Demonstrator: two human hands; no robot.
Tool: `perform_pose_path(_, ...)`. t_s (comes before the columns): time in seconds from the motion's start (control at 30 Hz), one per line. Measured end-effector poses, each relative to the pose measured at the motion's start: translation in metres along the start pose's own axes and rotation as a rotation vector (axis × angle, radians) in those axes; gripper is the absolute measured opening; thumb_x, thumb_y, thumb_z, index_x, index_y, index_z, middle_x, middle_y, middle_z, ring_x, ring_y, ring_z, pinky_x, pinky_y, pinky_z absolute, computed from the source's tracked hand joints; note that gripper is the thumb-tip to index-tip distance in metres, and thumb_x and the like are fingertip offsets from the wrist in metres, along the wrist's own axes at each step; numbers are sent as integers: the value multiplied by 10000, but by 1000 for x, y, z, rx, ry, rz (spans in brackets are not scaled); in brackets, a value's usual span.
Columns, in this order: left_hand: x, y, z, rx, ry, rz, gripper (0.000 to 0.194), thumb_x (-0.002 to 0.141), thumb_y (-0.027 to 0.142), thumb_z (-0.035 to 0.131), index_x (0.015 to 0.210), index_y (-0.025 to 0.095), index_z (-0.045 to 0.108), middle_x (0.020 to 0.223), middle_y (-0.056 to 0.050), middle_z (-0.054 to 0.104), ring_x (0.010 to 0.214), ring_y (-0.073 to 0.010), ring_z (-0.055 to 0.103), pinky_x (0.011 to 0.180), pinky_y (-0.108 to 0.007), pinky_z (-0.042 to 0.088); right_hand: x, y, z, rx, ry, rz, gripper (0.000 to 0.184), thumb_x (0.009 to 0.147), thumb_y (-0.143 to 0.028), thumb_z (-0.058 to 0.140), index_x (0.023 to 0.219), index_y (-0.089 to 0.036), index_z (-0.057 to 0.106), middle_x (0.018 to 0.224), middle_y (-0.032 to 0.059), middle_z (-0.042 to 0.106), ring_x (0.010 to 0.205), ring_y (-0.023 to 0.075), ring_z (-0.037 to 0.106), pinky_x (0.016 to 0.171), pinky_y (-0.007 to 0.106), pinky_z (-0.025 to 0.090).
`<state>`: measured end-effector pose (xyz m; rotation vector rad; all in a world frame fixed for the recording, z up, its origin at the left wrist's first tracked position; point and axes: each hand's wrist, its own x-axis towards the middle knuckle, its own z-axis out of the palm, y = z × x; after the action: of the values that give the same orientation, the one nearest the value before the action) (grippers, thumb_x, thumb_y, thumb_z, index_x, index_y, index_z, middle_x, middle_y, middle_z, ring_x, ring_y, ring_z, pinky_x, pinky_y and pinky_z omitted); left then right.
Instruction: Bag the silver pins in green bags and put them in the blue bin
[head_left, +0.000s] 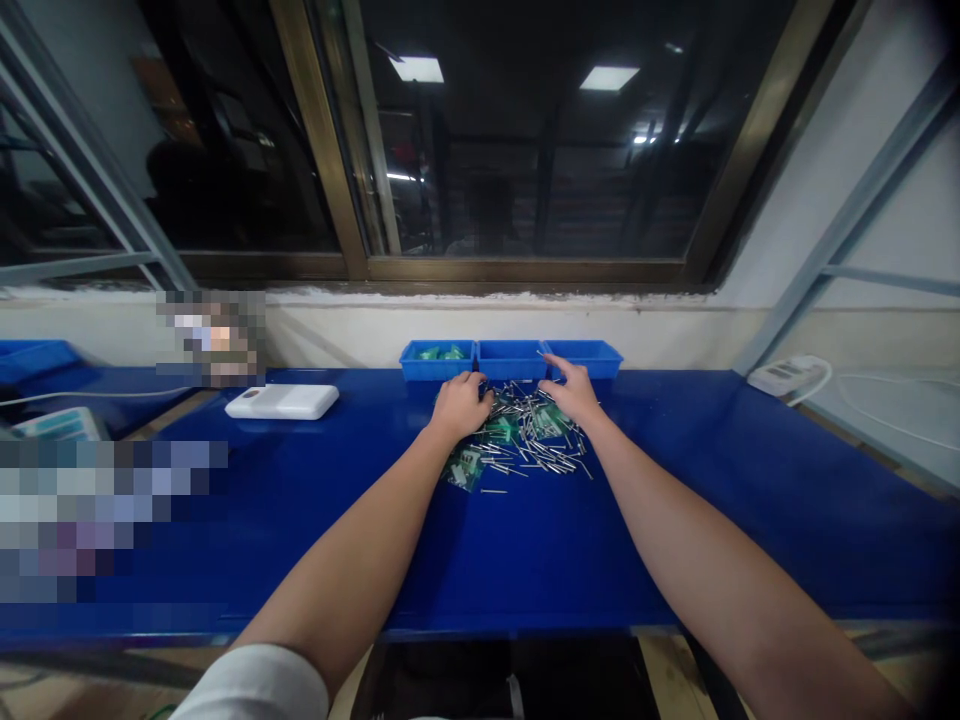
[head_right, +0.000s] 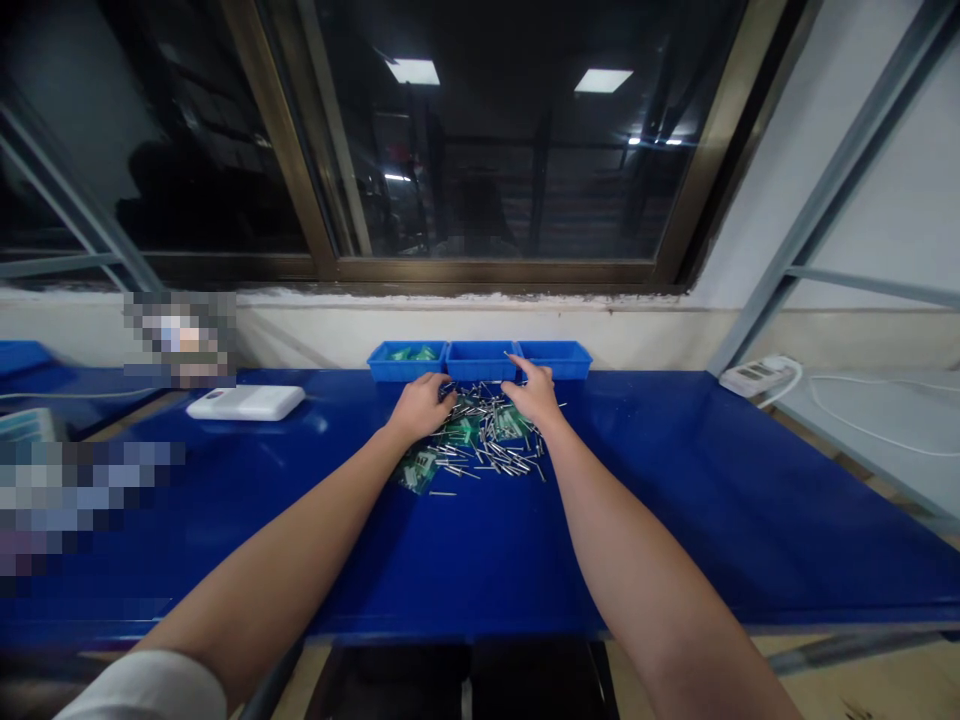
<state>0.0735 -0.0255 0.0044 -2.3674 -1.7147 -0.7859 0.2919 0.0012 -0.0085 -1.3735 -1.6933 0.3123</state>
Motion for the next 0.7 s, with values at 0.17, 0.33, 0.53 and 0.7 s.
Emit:
perform_pose_path(0.17,1,-1,2,-6,3,13,299,843,300,455,1071,161,588,1062,-91,621,1013,-226,570,893,-334,431,-5,-7,2,-314,-105,-57,657,746,-442,556,1362,-288,390,1373,15,457,1166,309,370,953,476,325)
perform_pose_path(0.33,1,-1,2,24,-16,26,287,852,288,436,1064,170,590,1064,-85,621,1011,-219,565,889,-329,428,-6,-9,4,-434,-192,-56,718,770,-552,483,1412,-300,282,1471,-11,301,1168,353,336,928,499,323)
perform_pose_path(0.53,-1,6,0,77,-65,52,291,855,307,432,1062,175,588,1046,-89,626,1013,-226,559,909,-344,405,-5,-10,6,-453,-225,-35,712,799,-599,393,1426,-304,230,1506,-4,207,1189,366,320,923,507,330)
perform_pose_path(0.7,-2,8,0,74,-60,74,270,849,305,437,1030,178,592,1021,-91,636,982,-244,574,878,-374,418,-5,-5,9,-434,-214,-22,732,798,-615,374,1434,-296,202,1519,13,157,1205,389,309,923,533,329)
